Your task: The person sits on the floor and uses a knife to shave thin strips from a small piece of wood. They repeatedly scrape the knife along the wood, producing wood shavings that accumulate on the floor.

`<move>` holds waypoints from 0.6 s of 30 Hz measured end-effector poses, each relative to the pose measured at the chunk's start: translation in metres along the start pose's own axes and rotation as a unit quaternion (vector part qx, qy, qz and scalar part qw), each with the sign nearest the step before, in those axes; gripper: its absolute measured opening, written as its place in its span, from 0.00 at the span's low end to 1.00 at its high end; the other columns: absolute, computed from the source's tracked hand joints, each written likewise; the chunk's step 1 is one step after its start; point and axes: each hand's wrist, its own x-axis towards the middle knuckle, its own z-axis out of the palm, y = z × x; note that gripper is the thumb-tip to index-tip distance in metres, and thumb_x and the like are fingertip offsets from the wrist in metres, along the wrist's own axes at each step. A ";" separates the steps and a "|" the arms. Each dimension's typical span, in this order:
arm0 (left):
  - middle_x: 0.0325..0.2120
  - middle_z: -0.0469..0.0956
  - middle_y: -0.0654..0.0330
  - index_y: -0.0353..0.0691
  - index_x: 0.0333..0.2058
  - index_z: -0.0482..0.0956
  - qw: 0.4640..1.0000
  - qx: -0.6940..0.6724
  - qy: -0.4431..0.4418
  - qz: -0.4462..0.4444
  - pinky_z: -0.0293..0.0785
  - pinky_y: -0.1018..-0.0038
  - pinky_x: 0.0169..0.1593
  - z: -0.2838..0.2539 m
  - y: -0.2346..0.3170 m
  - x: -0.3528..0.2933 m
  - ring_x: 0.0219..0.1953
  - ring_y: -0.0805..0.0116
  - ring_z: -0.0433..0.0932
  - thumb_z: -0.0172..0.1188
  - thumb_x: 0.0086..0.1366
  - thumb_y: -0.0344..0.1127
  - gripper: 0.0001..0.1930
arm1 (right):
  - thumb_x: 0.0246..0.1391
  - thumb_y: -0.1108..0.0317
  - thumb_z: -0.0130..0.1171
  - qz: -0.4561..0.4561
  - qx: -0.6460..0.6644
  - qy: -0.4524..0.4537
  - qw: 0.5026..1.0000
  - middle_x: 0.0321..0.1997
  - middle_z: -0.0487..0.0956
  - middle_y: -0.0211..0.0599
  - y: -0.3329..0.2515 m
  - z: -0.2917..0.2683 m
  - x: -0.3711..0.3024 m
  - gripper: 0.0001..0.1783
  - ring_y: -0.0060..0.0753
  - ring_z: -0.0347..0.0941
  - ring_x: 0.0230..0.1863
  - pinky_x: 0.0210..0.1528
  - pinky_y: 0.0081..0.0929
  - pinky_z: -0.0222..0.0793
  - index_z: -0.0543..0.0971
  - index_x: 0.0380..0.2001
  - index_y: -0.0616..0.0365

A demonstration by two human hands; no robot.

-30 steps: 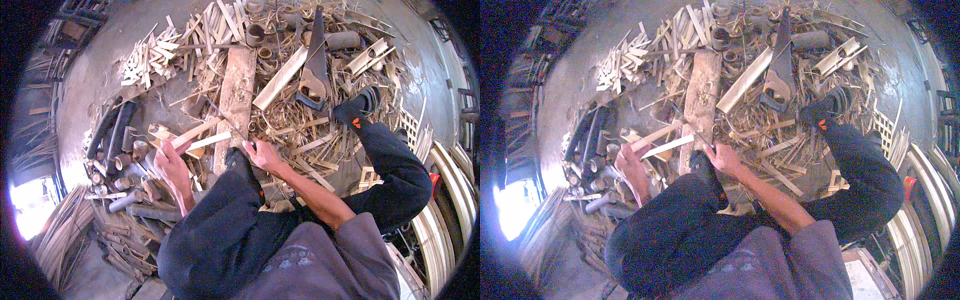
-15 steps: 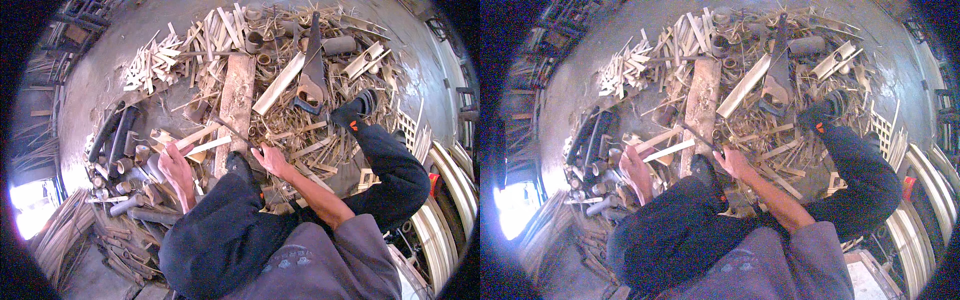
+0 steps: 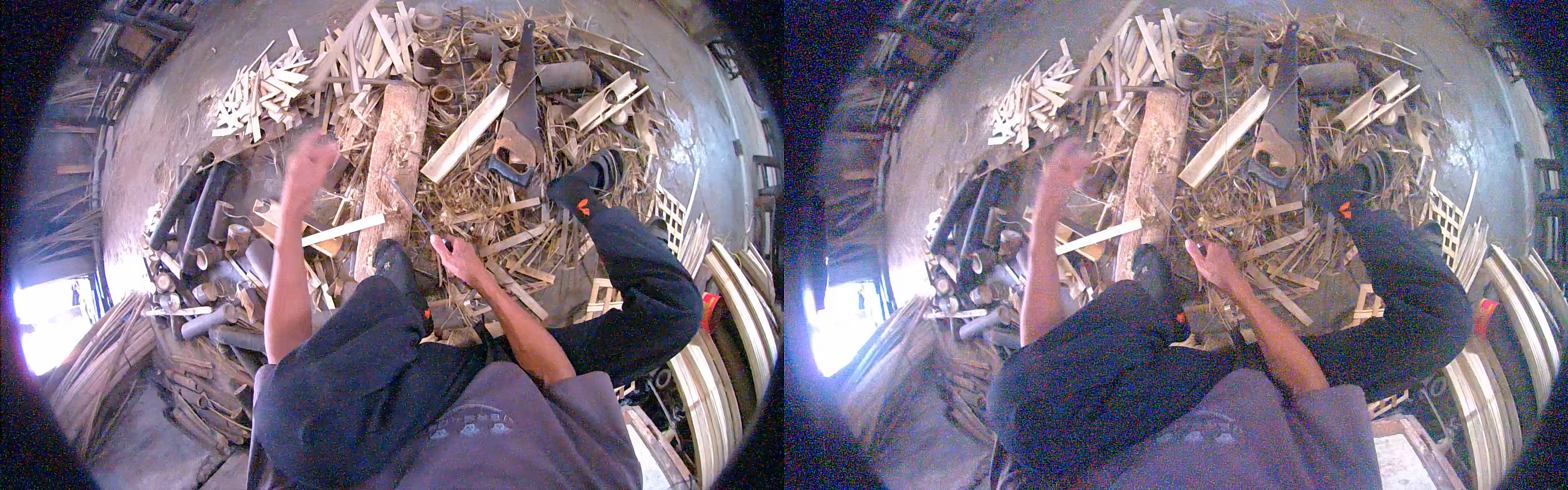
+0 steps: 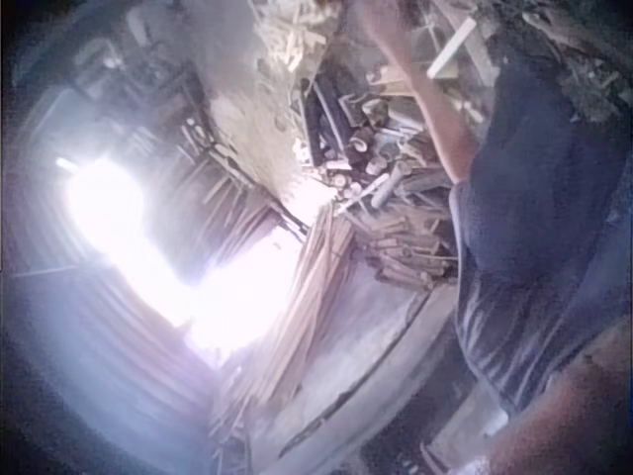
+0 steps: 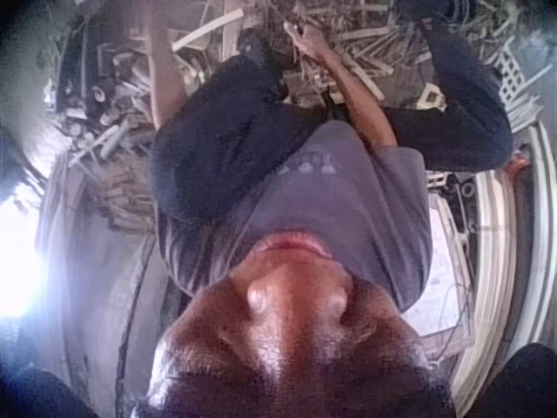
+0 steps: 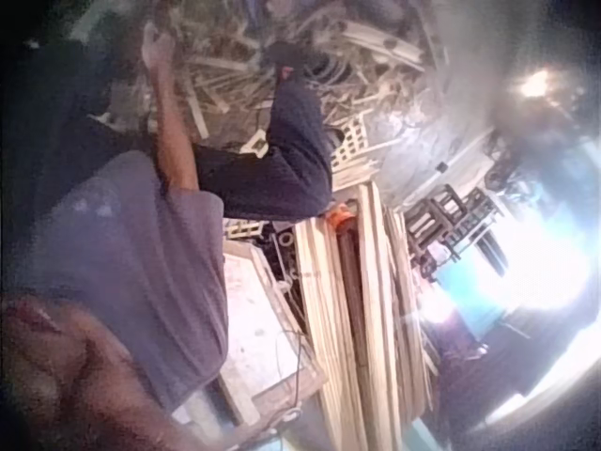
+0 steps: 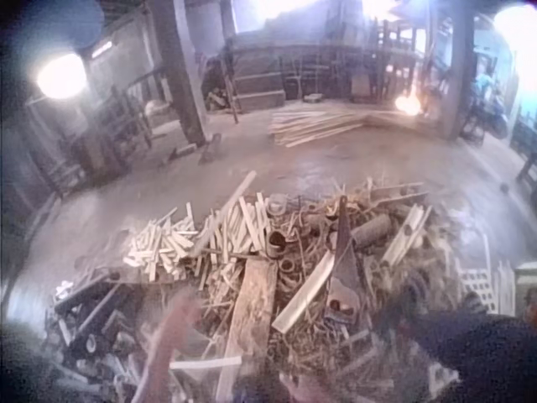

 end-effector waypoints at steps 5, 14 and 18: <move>0.38 0.81 0.51 0.48 0.52 0.74 0.886 0.441 -0.113 0.085 0.73 0.55 0.47 0.040 -0.131 -0.057 0.42 0.48 0.79 0.65 0.52 0.53 0.30 | 0.56 0.33 0.44 0.018 0.003 -0.047 0.999 0.34 0.79 0.62 -0.026 -0.003 -0.008 0.41 0.60 0.75 0.39 0.46 0.46 0.68 0.78 0.34 0.70; 0.32 0.82 0.53 0.42 0.45 0.78 0.971 0.149 0.164 0.089 0.72 0.75 0.32 0.012 0.038 -0.079 0.27 0.70 0.77 0.59 0.62 0.34 0.12 | 0.58 0.46 0.53 0.013 0.105 -0.011 0.994 0.20 0.74 0.34 -0.024 -0.002 -0.007 0.27 0.28 0.68 0.17 0.21 0.30 0.66 0.73 0.37 0.65; 0.35 0.83 0.61 0.41 0.51 0.76 0.968 0.057 0.190 0.154 0.73 0.82 0.36 0.019 0.078 -0.090 0.32 0.82 0.78 0.56 0.65 0.30 0.15 | 0.60 0.54 0.53 -0.054 0.177 0.018 0.983 0.17 0.68 0.28 -0.068 -0.005 -0.006 0.24 0.20 0.64 0.14 0.16 0.23 0.63 0.69 0.50 0.61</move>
